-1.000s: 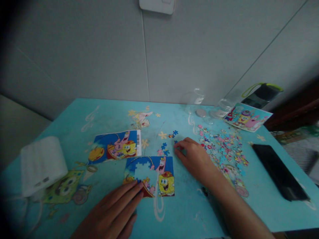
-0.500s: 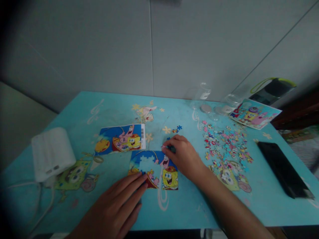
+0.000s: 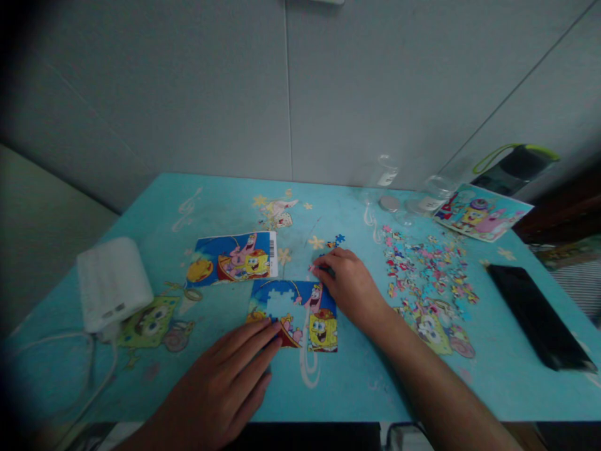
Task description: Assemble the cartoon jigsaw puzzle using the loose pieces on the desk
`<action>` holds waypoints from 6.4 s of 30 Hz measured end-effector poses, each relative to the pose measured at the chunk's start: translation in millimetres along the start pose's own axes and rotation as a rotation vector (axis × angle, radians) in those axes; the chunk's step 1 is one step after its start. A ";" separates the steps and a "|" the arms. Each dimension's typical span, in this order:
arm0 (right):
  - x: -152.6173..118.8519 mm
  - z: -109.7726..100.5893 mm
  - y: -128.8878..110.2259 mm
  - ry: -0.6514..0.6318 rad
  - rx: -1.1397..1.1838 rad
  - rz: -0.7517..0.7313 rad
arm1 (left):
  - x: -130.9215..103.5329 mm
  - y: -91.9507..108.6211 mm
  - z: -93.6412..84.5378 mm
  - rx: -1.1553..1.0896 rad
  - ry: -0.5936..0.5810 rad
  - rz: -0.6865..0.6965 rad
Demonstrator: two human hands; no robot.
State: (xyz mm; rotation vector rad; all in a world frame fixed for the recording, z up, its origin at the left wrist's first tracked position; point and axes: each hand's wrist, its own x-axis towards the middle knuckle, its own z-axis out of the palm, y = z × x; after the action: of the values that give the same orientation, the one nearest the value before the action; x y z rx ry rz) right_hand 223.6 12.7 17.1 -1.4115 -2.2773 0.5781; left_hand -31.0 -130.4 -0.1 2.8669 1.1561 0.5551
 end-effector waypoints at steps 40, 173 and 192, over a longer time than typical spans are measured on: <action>-22.0 -22.3 -21.6 -0.377 0.210 0.022 | 8.5 -0.9 -5.4 -0.025 0.100 0.014; 23.3 -11.1 55.5 0.180 -0.189 0.025 | 2.5 -0.3 2.6 -0.020 0.112 0.015; -31.9 -33.5 -29.4 -0.562 0.414 -0.018 | 4.5 1.3 -2.5 -0.075 0.078 -0.002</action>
State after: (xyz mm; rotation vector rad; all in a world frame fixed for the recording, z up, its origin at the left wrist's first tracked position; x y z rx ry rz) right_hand 232.7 -23.5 57.2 -1.1141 -2.3582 1.4974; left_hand -27.9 -128.7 3.9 2.8042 1.1226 0.7007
